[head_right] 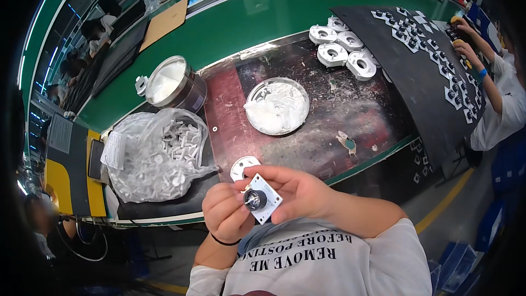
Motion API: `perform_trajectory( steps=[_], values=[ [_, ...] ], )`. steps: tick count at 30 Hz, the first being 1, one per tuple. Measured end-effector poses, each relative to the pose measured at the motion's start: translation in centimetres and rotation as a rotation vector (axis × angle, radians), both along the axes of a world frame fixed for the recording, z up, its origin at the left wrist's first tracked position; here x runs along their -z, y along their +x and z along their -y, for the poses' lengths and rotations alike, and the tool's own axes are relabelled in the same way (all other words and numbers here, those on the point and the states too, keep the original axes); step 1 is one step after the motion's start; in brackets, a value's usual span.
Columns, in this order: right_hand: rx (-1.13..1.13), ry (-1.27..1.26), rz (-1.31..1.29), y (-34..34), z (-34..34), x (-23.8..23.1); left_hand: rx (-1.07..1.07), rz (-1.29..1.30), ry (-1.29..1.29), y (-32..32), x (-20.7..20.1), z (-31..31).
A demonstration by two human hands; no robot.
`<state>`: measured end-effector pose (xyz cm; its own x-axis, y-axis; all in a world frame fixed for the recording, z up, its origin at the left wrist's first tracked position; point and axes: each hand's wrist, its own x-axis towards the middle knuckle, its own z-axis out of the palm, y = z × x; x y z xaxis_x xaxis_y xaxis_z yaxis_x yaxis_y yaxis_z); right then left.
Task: The person assembles small white plastic components by hand at a factory workstation. They repeatedly pick up a base part, apply a white substance from a metal tin to a small cylindrical piece, and insert it into the base. The assembled units are placed on a black tray to the right.
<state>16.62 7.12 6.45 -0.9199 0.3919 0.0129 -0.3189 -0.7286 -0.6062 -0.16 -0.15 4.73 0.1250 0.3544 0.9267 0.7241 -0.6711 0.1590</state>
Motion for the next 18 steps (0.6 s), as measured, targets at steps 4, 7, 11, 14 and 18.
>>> perform_trajectory(
  steps=[4,7,11,14,18],
  values=[
    [-0.006,0.117,-0.065,-0.2,-0.1,0.5,-0.027,-0.039,-0.011,-0.4,-0.2,0.1],
    [-0.05,0.011,-0.212,-0.2,-0.4,0.7,-0.062,-0.085,0.012,-0.8,-0.7,0.1],
    [-0.182,-0.014,-0.067,0.3,-0.5,1.7,-0.061,-0.247,0.036,-1.7,-1.7,0.2],
    [-0.256,-0.07,0.002,0.9,-0.2,3.0,-0.022,-0.347,0.006,-2.3,-2.6,0.3],
    [-0.366,-0.186,-0.088,1.2,0.0,3.5,0.05,-0.448,-0.044,-3.0,-2.8,0.5]
  ],
)
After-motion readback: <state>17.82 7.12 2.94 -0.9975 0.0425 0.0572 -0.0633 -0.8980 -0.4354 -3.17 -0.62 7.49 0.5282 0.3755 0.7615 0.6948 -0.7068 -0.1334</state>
